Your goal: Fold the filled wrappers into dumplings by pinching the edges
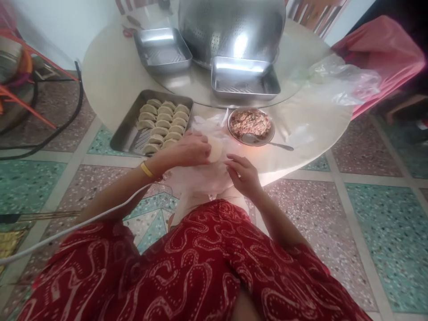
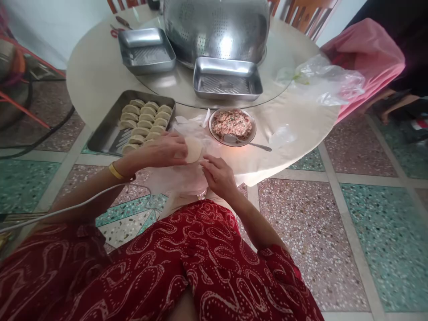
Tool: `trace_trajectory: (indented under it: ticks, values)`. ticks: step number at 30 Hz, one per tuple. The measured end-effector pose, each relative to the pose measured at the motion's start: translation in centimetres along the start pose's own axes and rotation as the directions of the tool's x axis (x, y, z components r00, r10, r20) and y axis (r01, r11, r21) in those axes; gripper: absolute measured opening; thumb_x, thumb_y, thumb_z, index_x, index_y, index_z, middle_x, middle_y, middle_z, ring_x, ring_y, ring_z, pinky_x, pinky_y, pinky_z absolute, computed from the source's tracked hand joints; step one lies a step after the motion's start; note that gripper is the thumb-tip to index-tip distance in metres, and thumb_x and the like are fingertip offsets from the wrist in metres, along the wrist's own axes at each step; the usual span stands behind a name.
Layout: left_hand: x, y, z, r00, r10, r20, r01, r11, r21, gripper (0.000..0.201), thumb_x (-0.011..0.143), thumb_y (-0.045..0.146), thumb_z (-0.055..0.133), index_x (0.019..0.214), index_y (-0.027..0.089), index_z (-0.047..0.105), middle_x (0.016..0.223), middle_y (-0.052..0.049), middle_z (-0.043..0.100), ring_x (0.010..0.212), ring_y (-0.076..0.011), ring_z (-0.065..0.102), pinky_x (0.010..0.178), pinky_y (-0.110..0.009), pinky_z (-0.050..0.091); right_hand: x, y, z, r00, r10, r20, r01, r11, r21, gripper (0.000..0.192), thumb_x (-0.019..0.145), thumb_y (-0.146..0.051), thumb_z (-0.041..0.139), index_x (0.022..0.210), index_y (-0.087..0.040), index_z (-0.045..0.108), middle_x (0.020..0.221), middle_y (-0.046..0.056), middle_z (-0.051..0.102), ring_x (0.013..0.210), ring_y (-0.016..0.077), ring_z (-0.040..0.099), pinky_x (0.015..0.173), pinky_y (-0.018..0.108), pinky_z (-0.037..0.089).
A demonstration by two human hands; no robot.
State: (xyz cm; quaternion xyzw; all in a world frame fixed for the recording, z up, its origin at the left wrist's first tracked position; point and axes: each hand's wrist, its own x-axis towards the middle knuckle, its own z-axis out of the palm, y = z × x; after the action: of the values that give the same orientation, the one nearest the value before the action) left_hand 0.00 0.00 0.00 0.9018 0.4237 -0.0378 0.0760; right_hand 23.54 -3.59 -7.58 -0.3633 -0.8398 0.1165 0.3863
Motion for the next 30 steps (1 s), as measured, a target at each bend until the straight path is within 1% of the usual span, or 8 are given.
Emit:
trace_trajectory:
  ticks: [3,6,10,13,18,22,27,30]
  values:
    - [0.2,0.6,-0.3,0.999,-0.030,0.011,0.030,0.998,0.054,0.023,0.092,0.033,0.056,0.089,0.014,0.069,0.098,-0.011,0.067,0.095,-0.0254,0.054,0.080,-0.038,0.035,-0.2,0.0,0.1,1.000,0.004,0.003,-0.004,1.000,0.011,0.024,0.097,-0.022,0.050,0.107,-0.023,0.072,0.118,0.011,0.074,0.100,0.0225,0.071,0.088,0.042,0.060]
    - [0.4,0.4,-0.1,1.000,-0.003,0.024,0.002,0.999,0.042,0.022,0.092,0.033,0.055,0.090,0.015,0.069,0.098,-0.010,0.067,0.095,-0.0246,0.054,0.077,-0.036,0.034,-0.6,-0.1,-0.2,1.000,0.010,-0.006,-0.010,1.000,0.002,0.024,0.097,-0.022,0.050,0.106,-0.023,0.072,0.116,0.012,0.074,0.099,0.0220,0.071,0.086,0.040,0.061]
    - [0.5,-0.4,0.5,0.998,0.051,-0.030,-0.052,0.998,-0.020,0.022,0.092,0.031,0.053,0.085,0.018,0.069,0.093,-0.007,0.065,0.091,-0.0221,0.053,0.077,-0.034,0.032,-0.8,0.2,-0.4,0.999,0.044,0.010,-0.044,0.999,-0.007,0.024,0.096,-0.023,0.050,0.106,-0.024,0.072,0.116,0.011,0.074,0.100,0.0224,0.071,0.088,0.042,0.061]
    - [0.6,-0.7,1.0,0.997,0.048,-0.060,-0.052,0.997,-0.063,0.022,0.092,0.029,0.053,0.079,0.018,0.067,0.093,-0.006,0.065,0.090,-0.0218,0.053,0.078,-0.035,0.032,-0.5,0.6,0.0,1.000,0.027,-0.001,-0.027,0.999,-0.038,0.024,0.097,-0.024,0.050,0.104,-0.024,0.072,0.116,0.010,0.074,0.098,0.0218,0.071,0.086,0.041,0.061]
    - [0.6,-0.5,1.2,1.000,0.014,-0.026,-0.015,1.000,-0.025,0.022,0.093,0.028,0.051,0.086,0.017,0.070,0.101,-0.008,0.067,0.096,-0.0239,0.054,0.079,-0.036,0.033,0.8,1.2,1.7,0.999,-0.039,-0.024,0.037,0.997,-0.064,0.022,0.096,-0.026,0.051,0.102,-0.024,0.072,0.118,0.011,0.073,0.103,0.0249,0.066,0.091,0.045,0.056]
    - [0.3,0.0,0.5,1.000,0.001,0.004,-0.001,1.000,-0.029,0.022,0.092,0.027,0.052,0.089,0.017,0.072,0.101,-0.009,0.068,0.099,-0.0246,0.054,0.080,-0.036,0.033,1.4,1.4,2.7,1.000,-0.020,0.016,0.021,0.996,-0.087,0.020,0.095,-0.026,0.054,0.101,-0.024,0.072,0.129,0.012,0.067,0.115,0.0284,0.060,0.101,0.051,0.049]
    - [0.4,-0.1,0.2,1.000,0.005,0.015,-0.004,0.997,-0.079,0.024,0.094,0.025,0.049,0.094,0.017,0.072,0.104,-0.009,0.066,0.099,-0.0233,0.055,0.081,-0.035,0.034,1.0,1.5,2.7,0.999,-0.032,0.007,0.033,0.992,-0.120,0.020,0.095,-0.027,0.053,0.103,-0.024,0.072,0.131,0.012,0.065,0.117,0.0287,0.058,0.102,0.052,0.048]
    - [0.6,-0.3,0.3,0.999,0.009,0.031,-0.006,0.996,-0.089,0.023,0.093,0.023,0.049,0.089,0.018,0.071,0.104,-0.008,0.066,0.096,-0.0214,0.055,0.078,-0.033,0.033,0.7,1.6,2.6,0.999,-0.045,-0.017,0.042,0.987,-0.152,0.020,0.095,-0.028,0.053,0.101,-0.025,0.072,0.129,0.011,0.065,0.113,0.0277,0.059,0.099,0.050,0.050]
